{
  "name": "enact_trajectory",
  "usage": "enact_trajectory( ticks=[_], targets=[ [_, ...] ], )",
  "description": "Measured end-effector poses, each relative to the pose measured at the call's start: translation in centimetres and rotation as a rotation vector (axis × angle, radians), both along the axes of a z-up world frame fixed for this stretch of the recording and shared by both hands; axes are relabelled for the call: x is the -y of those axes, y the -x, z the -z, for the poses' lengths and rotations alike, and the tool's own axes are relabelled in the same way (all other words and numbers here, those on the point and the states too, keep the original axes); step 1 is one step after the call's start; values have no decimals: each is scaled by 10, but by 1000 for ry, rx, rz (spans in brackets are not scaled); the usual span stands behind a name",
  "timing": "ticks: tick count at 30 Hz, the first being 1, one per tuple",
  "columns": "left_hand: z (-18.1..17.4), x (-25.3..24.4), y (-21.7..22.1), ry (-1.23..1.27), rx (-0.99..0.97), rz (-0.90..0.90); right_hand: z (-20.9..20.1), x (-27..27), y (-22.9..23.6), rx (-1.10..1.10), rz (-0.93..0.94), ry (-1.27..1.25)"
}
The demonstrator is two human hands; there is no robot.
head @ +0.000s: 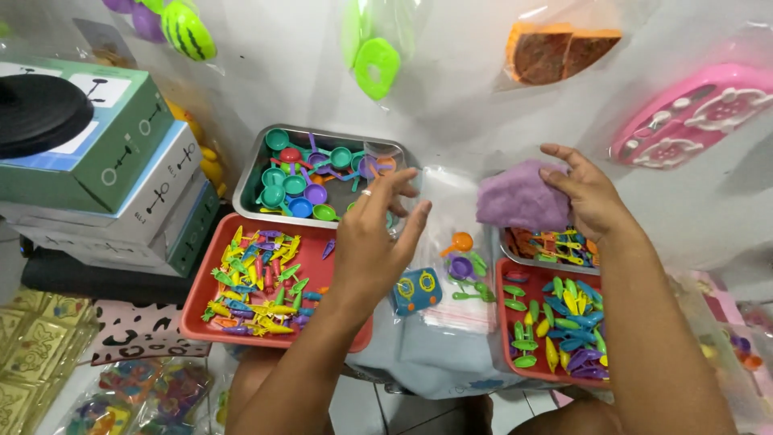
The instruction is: The person wipes small plastic toys with a cloth and places them into clear plastic bags. They handle a blue toy with yellow rings, green plastic cutlery, and small purple and orange cups, arranging them into bags on a table with multiple trays of toys.
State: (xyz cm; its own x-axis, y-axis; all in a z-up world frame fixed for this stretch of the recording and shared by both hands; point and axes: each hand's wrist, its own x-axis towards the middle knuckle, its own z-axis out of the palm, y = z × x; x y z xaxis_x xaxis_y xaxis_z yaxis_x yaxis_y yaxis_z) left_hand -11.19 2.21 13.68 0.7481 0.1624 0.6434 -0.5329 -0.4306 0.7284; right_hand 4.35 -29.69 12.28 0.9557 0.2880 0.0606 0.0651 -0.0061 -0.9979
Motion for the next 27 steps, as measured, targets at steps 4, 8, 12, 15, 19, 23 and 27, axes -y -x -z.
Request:
enact_trajectory(
  ticks=[4,8,12,15,19,23,27],
  targets=[
    [5,-15,-3,-259,-78,-327,0,-8,24,299,382,1082],
    [23,-14,-10,-487,-267,-492,7,-59,70,480,62,1108],
    [50,-8,-25,-547,-257,-577,18,-93,91,427,-116,1317],
    [61,-6,-32,-579,-277,-640,30,-99,90,390,-150,1454],
    [66,-6,-35,-609,-322,-643,33,-100,94,360,-131,1479],
    [63,-8,-38,-641,-392,-620,40,-95,90,300,-65,1409],
    [44,-4,-29,-621,-502,-531,33,-87,93,244,38,1129]
  ],
)
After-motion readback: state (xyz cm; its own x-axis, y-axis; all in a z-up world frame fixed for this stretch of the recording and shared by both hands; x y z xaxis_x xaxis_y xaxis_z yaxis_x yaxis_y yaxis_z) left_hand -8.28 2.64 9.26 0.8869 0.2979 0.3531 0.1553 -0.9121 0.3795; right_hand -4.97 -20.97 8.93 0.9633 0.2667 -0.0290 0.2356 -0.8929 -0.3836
